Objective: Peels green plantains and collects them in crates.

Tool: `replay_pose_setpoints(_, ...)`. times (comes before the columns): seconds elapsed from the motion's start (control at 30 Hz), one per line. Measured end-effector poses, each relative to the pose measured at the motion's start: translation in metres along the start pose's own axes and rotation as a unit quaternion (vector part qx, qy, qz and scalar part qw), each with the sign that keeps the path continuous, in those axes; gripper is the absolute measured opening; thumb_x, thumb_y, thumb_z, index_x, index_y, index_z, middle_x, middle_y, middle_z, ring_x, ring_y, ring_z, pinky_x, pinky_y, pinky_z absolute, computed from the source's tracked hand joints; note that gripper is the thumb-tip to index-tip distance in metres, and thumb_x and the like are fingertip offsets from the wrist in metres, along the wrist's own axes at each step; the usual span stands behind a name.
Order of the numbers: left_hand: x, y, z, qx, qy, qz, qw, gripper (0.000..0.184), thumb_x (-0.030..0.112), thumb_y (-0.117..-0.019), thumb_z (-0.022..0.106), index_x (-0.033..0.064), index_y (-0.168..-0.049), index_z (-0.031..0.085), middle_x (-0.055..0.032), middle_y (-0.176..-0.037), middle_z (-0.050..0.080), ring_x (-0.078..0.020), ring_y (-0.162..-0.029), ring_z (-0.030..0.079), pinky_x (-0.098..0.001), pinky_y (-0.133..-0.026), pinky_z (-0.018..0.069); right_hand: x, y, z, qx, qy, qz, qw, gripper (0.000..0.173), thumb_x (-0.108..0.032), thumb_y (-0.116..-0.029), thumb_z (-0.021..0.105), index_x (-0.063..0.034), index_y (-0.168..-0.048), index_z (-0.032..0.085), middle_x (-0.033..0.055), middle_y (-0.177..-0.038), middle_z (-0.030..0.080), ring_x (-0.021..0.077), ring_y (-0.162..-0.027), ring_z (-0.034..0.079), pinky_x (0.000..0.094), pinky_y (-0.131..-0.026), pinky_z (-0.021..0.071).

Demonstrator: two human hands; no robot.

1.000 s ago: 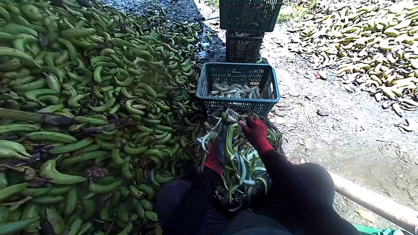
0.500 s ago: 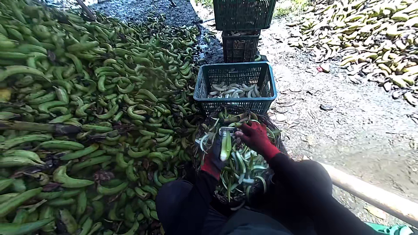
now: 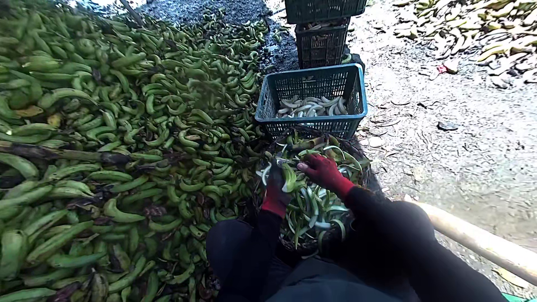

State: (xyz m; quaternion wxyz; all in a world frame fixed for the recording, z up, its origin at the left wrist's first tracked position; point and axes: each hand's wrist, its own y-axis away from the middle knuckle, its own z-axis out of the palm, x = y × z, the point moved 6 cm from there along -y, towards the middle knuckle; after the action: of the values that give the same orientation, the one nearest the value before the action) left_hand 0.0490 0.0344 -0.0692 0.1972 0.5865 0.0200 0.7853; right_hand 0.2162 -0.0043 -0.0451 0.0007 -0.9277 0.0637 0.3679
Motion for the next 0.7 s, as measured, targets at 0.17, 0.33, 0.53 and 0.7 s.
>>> replay_pose_setpoints(0.17, -0.006, 0.001, -0.003, 0.020, -0.102, 0.003, 0.995, 0.046, 0.039, -0.1117, 0.034, 0.0051, -0.133, 0.058, -0.0135, -0.114, 0.066, -0.0196, -0.101, 0.065, -0.0397, -0.088, 0.0565, 0.016, -0.007, -0.005, 0.055, 0.014, 0.038, 0.998, 0.050, -0.062, -0.1010, 0.050, -0.0205, -0.121, 0.068, 0.0122, -0.108, 0.068, 0.0339, -0.100, 0.065, 0.0648, -0.087, 0.0466)
replay_pose_setpoints(0.33, 0.021, -0.025, -0.029, 0.242, -0.038, 0.059, 0.968, 0.064, 0.058, -0.1077, 0.030, 0.0129, -0.152, 0.042, -0.0166, -0.148, 0.049, -0.0305, -0.133, 0.050, -0.0567, -0.104, 0.0452, -0.023, 0.018, 0.017, 0.044, 0.062, -0.006, 0.997, 0.056, -0.066, -0.0969, 0.050, -0.0196, -0.122, 0.069, 0.0134, -0.116, 0.067, 0.0340, -0.112, 0.063, 0.0607, -0.100, 0.0430)
replay_pose_setpoints(0.53, 0.019, -0.017, 0.001, 0.069, -0.115, 0.087, 0.987, 0.057, 0.055, -0.1084, 0.031, 0.0201, -0.151, 0.048, -0.0059, -0.148, 0.053, -0.0205, -0.133, 0.051, -0.0480, -0.108, 0.0458, -0.006, -0.004, -0.005, 0.079, 0.040, -0.009, 0.996, 0.050, -0.060, -0.1004, 0.050, -0.0180, -0.120, 0.069, 0.0130, -0.104, 0.067, 0.0335, -0.098, 0.065, 0.0615, -0.088, 0.0471)
replay_pose_setpoints(0.7, 0.020, -0.018, -0.008, 0.063, -0.149, 0.069, 0.984, 0.059, 0.059, -0.1072, 0.029, 0.0226, -0.148, 0.052, -0.0062, -0.141, 0.059, -0.0202, -0.126, 0.057, -0.0469, -0.102, 0.0499, -0.006, 0.009, -0.005, 0.111, 0.058, -0.041, 0.991, 0.053, -0.063, -0.0963, 0.053, -0.0184, -0.117, 0.071, 0.0120, -0.104, 0.066, 0.0325, -0.100, 0.064, 0.0604, -0.092, 0.0461)
